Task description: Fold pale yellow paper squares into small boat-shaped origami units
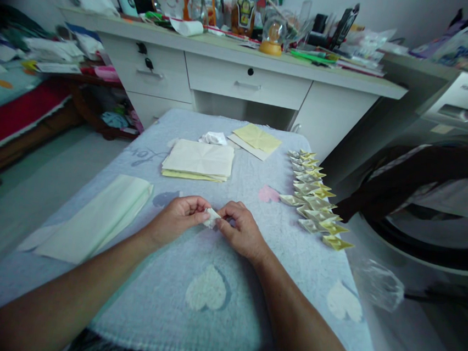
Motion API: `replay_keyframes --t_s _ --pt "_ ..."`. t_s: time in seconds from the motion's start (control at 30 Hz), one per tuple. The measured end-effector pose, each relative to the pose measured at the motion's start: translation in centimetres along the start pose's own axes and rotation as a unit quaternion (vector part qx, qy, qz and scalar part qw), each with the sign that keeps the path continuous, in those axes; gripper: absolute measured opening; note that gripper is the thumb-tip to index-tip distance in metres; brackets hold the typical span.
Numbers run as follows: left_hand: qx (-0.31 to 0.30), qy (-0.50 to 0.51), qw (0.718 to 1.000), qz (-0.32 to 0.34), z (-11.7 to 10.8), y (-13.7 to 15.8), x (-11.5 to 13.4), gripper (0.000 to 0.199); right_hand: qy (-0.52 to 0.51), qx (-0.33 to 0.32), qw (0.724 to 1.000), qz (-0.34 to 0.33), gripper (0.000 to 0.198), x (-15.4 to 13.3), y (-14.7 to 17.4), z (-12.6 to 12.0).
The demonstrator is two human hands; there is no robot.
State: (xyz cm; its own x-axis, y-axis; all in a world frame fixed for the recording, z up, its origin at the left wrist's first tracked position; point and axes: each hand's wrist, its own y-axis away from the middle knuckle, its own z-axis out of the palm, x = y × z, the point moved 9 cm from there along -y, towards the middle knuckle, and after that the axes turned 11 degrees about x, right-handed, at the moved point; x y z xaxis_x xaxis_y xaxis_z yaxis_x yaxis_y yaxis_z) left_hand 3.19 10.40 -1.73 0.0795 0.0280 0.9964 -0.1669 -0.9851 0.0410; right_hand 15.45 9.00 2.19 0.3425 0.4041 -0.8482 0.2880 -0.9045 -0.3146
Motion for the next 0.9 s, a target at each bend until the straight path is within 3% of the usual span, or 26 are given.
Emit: replay_keyframes --t_s 0.1,0.3,0.9 --pt "0.0 -0.011 1.0 0.004 0.0 0.0 0.0 0.021 0.004 0.003 1.0 -0.001 0.021 -0.1 0.0 0.1" --pt "0.009 0.004 1.0 0.009 -0.1 -0.1 0.2 0.025 -0.019 0.071 0.997 -0.003 0.005 0.2 0.2 -0.8" --pt "0.033 -0.066 0.996 0.048 -0.5 0.3 1.4 0.024 0.074 0.041 0.996 -0.027 0.008 0.0 0.3 -0.2"
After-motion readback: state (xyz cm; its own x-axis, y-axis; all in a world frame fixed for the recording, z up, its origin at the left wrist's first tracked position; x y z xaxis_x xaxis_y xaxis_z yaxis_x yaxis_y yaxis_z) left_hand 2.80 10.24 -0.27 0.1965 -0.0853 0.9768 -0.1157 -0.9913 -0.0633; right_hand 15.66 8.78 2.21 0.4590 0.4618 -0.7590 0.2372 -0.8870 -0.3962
